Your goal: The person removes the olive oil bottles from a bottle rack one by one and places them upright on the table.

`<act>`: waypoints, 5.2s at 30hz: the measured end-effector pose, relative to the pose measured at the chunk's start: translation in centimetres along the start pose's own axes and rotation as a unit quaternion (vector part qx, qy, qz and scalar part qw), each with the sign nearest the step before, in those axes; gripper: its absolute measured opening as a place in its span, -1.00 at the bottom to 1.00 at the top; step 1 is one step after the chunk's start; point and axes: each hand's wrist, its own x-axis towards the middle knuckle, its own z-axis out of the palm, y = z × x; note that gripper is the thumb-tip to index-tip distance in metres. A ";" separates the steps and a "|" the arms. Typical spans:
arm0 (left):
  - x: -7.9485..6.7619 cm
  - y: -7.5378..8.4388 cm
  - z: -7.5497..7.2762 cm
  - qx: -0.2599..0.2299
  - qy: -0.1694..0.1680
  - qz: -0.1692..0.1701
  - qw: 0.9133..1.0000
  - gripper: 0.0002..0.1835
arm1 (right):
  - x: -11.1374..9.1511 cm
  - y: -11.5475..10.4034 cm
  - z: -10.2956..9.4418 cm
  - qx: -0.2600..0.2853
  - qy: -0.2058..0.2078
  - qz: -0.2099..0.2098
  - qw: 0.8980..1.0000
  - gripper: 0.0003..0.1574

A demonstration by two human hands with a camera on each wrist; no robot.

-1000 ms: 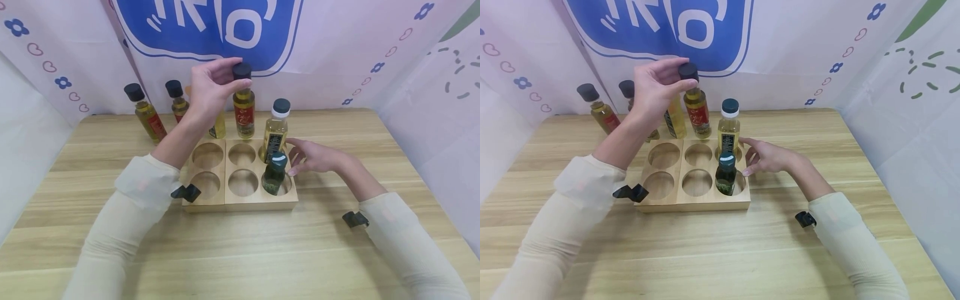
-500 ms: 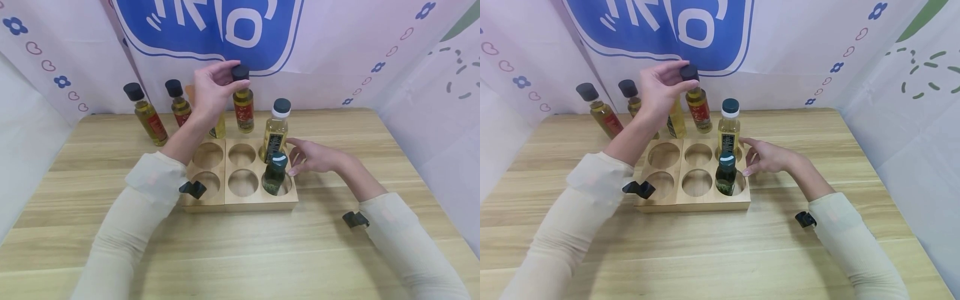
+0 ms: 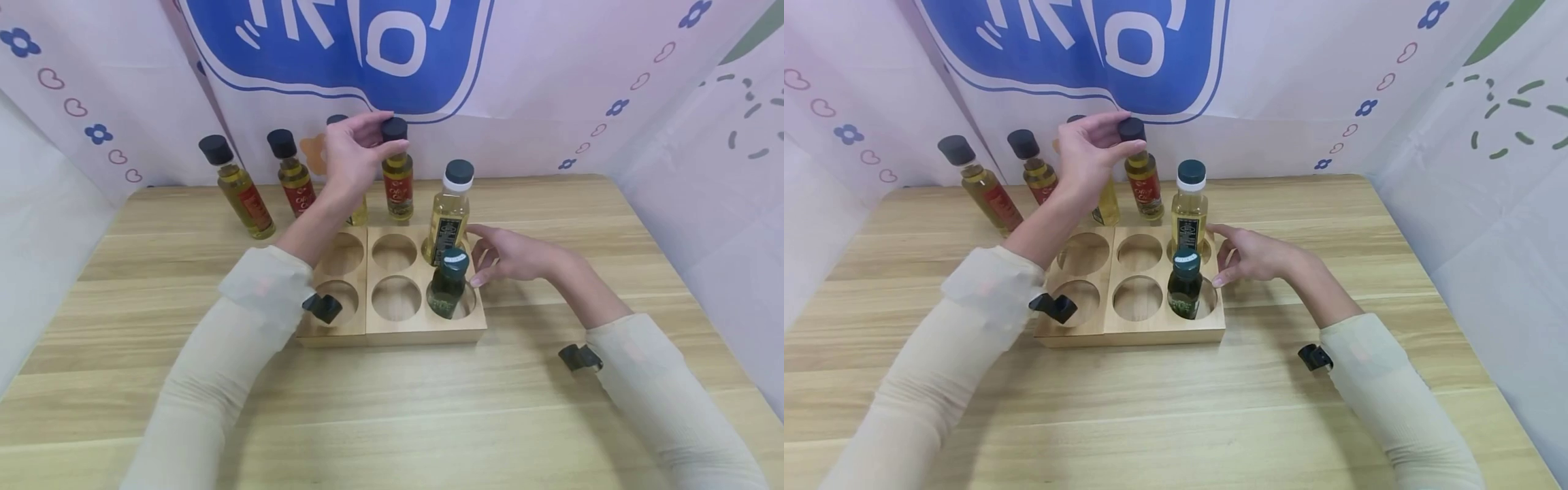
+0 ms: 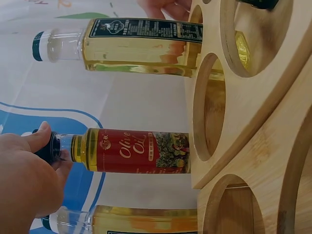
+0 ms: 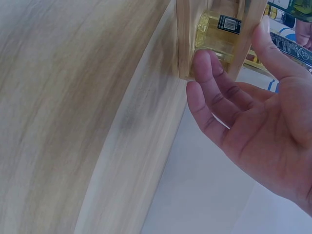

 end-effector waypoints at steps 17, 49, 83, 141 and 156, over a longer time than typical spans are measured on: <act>1.2 -1.0 0.5 0.045 0.013 -0.031 0.998 -0.45 | 0.0 -0.2 -0.1 -0.006 -0.005 0.003 1.000 0.31; 2.8 -2.0 1.0 0.075 0.030 -0.060 0.995 -0.47 | 0.1 -0.2 -0.2 -0.027 -0.003 0.019 0.999 0.33; 2.5 -2.3 0.8 0.202 -0.035 0.016 0.979 -0.44 | 0.1 -0.2 -0.1 -0.029 -0.004 0.020 0.999 0.32; -4.4 -4.7 -12.3 0.449 -0.308 0.120 0.830 -0.23 | -0.1 -0.4 -0.2 -0.035 -0.003 0.030 0.999 0.33; -5.5 -6.0 -14.9 0.456 -0.352 0.093 0.812 -0.06 | -0.3 -0.4 0.0 -0.031 -0.002 0.009 0.999 0.33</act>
